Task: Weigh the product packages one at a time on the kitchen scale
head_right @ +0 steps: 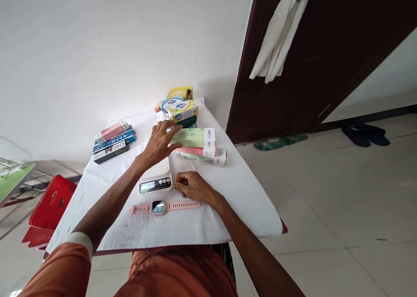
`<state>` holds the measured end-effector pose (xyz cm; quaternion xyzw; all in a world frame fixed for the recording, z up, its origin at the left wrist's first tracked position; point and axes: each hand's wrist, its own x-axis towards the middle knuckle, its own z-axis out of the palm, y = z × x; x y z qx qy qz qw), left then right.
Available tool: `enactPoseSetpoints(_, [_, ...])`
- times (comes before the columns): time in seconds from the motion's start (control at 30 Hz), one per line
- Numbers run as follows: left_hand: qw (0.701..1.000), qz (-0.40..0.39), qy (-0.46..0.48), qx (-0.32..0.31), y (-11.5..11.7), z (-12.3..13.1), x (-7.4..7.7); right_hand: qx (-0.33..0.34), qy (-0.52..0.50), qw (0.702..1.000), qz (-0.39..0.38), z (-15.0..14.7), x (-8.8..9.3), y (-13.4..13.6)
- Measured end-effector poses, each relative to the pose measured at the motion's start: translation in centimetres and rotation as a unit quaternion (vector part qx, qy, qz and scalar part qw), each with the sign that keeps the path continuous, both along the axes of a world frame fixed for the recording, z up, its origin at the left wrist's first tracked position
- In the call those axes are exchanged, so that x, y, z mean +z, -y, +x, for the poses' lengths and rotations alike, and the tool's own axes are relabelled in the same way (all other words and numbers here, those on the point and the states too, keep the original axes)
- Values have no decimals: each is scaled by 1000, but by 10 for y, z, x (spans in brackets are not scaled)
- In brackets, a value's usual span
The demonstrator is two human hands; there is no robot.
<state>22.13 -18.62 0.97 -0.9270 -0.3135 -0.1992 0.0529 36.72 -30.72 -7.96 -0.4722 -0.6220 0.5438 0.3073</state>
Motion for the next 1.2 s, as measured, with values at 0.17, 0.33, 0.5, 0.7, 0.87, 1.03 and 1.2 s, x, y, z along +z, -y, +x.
enactPoseSetpoints(0.17, [999, -3, 23, 24, 10, -28, -1, 5, 11, 1000, -6, 0, 1, 1])
enactPoseSetpoints(0.33, [991, -7, 82, 104, 7, -100, -10, 7, 24, 1000, -15, 0, -2, -1])
enactPoseSetpoints(0.5, [926, -67, 118, 353, -21, -207, -35, 6, 25, 1000, -3, -2, -2, -1])
enactPoseSetpoints(0.7, [797, -187, 238, 523, -49, -289, -57, 3, 32, 999, -12, -2, 0, -1])
enactPoseSetpoints(0.87, [791, -225, 259, 506, -77, -305, -64, 1, 29, 999, -26, -2, -4, -2])
enactPoseSetpoints(1.03, [795, -223, 255, 504, -92, -307, -71, -7, 24, 999, -25, -3, -2, -2])
enactPoseSetpoints(1.2, [804, -217, 231, 503, -88, -311, -67, -10, 24, 999, -21, -4, 0, -1])
